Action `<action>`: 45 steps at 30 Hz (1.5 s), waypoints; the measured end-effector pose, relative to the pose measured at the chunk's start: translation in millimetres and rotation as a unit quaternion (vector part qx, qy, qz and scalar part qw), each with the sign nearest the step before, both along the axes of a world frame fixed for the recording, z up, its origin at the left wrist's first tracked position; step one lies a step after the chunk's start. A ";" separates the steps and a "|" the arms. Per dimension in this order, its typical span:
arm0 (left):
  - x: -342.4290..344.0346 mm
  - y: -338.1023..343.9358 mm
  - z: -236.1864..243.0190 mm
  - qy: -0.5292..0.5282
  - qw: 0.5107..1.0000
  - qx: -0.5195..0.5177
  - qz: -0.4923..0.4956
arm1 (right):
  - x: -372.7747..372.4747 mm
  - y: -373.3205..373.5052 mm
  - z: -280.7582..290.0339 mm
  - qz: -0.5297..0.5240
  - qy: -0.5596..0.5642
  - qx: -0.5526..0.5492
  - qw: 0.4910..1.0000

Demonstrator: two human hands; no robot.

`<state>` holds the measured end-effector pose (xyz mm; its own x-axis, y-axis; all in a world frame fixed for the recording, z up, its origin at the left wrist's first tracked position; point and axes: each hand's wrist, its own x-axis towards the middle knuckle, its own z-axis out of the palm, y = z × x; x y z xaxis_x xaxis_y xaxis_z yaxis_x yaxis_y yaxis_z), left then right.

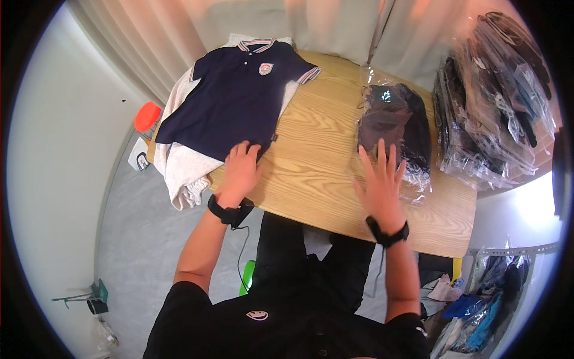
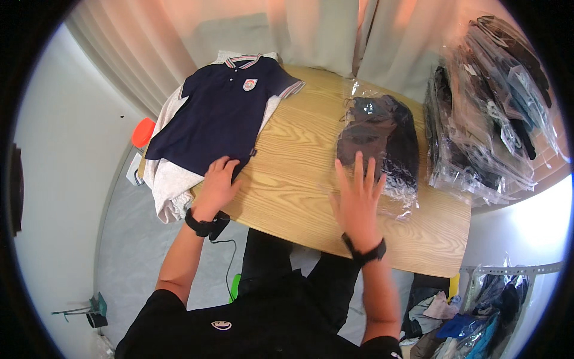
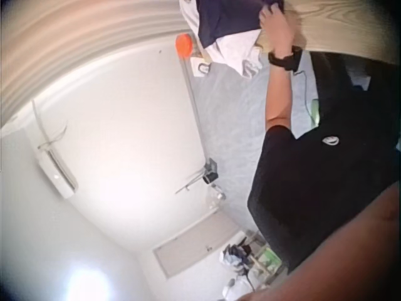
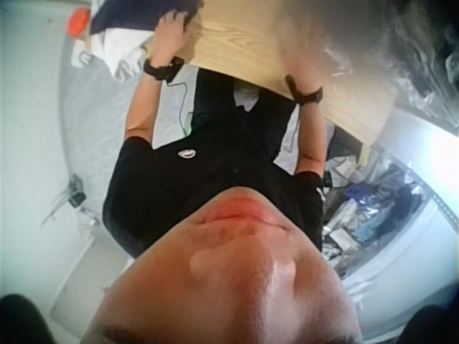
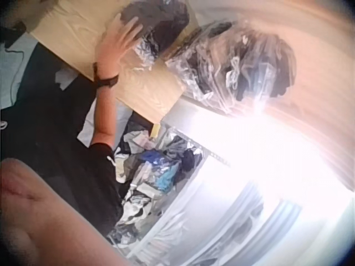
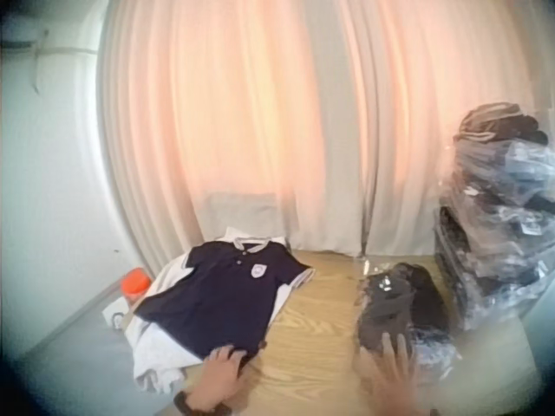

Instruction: Folding various garments and placing them into clear plastic bags for storage or shipping.

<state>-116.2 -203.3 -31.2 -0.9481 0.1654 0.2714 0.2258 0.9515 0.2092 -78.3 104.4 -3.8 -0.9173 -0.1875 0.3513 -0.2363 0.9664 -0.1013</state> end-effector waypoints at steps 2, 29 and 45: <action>-2.8 -6.3 -7.6 -0.036 0.999 0.037 -0.017 | -28.9 12.0 -22.6 -0.006 -0.025 0.045 0.999; 67.0 53.7 80.9 0.060 0.886 0.268 -0.373 | -104.2 -93.0 -14.4 0.052 -0.449 -0.822 0.346; -55.7 -47.7 -0.2 -0.108 0.987 0.117 -0.037 | 93.4 12.7 -17.8 0.102 -0.151 -0.864 0.470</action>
<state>-171.9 -251.0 -31.4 -0.9759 0.1923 0.1033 0.2182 0.8542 0.4719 15.1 117.2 -21.6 -0.9991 0.0432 -0.0002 -0.0283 -0.6590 -0.7516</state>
